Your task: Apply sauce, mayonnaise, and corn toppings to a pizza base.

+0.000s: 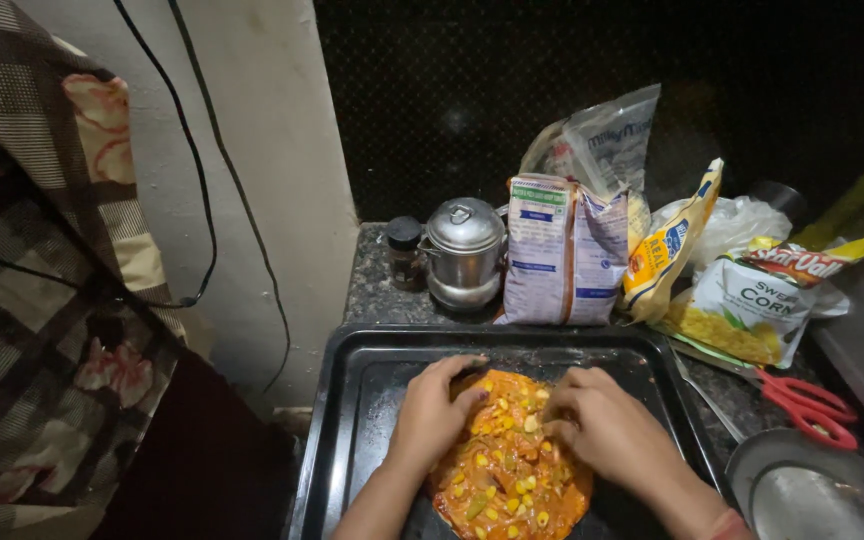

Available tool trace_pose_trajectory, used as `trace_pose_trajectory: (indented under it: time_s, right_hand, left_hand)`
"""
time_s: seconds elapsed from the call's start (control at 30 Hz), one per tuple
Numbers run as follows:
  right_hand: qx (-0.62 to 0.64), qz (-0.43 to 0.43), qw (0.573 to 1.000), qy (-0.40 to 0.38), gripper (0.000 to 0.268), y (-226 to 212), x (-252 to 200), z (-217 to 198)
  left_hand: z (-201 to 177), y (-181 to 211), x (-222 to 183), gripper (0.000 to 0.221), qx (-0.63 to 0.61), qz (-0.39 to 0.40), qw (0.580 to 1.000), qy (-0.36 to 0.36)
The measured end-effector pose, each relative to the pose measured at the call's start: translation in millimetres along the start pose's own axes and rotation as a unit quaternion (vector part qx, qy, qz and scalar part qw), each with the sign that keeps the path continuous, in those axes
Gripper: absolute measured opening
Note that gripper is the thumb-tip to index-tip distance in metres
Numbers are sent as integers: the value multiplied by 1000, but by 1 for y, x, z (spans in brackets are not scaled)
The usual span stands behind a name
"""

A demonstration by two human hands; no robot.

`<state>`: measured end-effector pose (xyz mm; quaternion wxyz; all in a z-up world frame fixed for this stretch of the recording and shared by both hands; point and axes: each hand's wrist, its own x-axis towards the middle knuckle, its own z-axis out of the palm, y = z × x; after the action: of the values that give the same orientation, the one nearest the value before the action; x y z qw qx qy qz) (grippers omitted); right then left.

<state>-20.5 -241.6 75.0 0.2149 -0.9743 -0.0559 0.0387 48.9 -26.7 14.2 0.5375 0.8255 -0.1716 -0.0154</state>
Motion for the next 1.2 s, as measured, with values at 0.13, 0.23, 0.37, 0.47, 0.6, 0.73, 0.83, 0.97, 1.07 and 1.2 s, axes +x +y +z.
trace_pose_trajectory:
  time_s: [0.13,0.23,0.37,0.47,0.6,0.73,0.83,0.97,1.07,1.2]
  right_hand:
    - [3,-14,1000,21,36,0,-7,3]
    - [-12,-35,999,7,30,5,-12,6]
    - [-16,-27,999,23,23,2,-14,3]
    - [35,18,999,27,20,-3,-17,-1]
    - [81,-49,994,56,19,-6,-17,-1]
    - [20,65,993,93,11,-29,-15,-13]
    - [57,34,993,101,17,-26,-10,-7]
    - [99,-33,989,108,28,-34,-14,-4]
    - [96,-1,987,132,29,-36,-17,-4]
    - [77,-121,976,163,33,-16,-20,-1]
  left_hand:
    - [-3,10,-1,39,-8,-14,1000,9]
    - [-10,32,-5,32,-33,-80,996,7]
    - [-10,22,-4,27,-54,-94,994,24]
    - [-9,20,-1,25,-78,-104,991,37]
    - [-11,30,-1,24,-137,-104,984,53]
    - [-17,50,-5,23,-106,-110,985,76]
    - [-20,53,-10,19,-49,-103,989,99]
    - [-16,40,-15,18,-4,-72,992,103]
    - [-18,52,-17,23,-26,-78,993,81]
    - [-21,86,-17,35,-41,-143,988,46]
